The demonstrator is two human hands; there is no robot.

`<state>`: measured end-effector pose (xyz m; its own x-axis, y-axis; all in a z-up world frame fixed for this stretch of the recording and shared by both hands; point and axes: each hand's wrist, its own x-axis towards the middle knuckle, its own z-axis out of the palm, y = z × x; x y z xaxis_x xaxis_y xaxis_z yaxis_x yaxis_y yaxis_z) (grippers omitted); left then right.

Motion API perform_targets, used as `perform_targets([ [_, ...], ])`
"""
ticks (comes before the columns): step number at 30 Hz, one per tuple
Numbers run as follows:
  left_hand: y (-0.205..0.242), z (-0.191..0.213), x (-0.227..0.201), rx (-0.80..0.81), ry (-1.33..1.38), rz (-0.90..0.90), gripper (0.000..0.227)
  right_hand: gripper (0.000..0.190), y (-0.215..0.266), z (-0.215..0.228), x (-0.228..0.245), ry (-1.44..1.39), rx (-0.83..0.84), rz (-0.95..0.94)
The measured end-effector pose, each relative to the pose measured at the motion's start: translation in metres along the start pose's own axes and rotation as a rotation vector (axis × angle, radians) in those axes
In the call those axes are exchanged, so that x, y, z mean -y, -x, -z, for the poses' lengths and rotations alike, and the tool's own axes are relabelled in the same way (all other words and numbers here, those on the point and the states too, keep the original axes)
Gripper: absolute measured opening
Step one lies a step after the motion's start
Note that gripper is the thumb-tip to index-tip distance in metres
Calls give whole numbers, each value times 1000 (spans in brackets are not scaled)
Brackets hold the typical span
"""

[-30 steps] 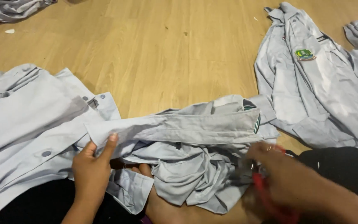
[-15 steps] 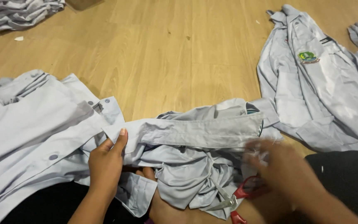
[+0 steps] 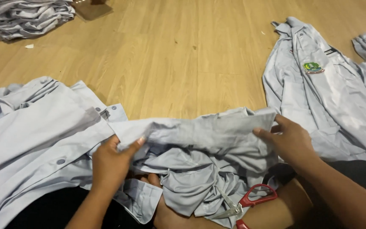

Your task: Trimming loose threads from white uniforms using a pair of scissors on a factory floor.

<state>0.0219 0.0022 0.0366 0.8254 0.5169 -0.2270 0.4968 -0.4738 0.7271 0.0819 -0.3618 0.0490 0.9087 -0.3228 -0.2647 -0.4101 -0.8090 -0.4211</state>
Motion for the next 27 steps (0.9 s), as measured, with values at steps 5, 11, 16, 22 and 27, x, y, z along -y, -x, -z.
perform_targets([
  [5,-13,18,-23,-115,209,-51,56,39,-27,13,-4,-3,-124,91],
  [11,-33,34,-48,-89,269,-284,66,51,-43,46,27,-466,-190,31],
  [16,-44,33,-38,116,207,-219,29,16,-35,51,23,-711,38,64],
  [22,-61,37,-23,110,-121,-231,51,45,-12,62,36,-330,96,64],
  [27,-80,32,-2,-150,-243,-545,27,27,-37,54,22,50,-42,255],
])
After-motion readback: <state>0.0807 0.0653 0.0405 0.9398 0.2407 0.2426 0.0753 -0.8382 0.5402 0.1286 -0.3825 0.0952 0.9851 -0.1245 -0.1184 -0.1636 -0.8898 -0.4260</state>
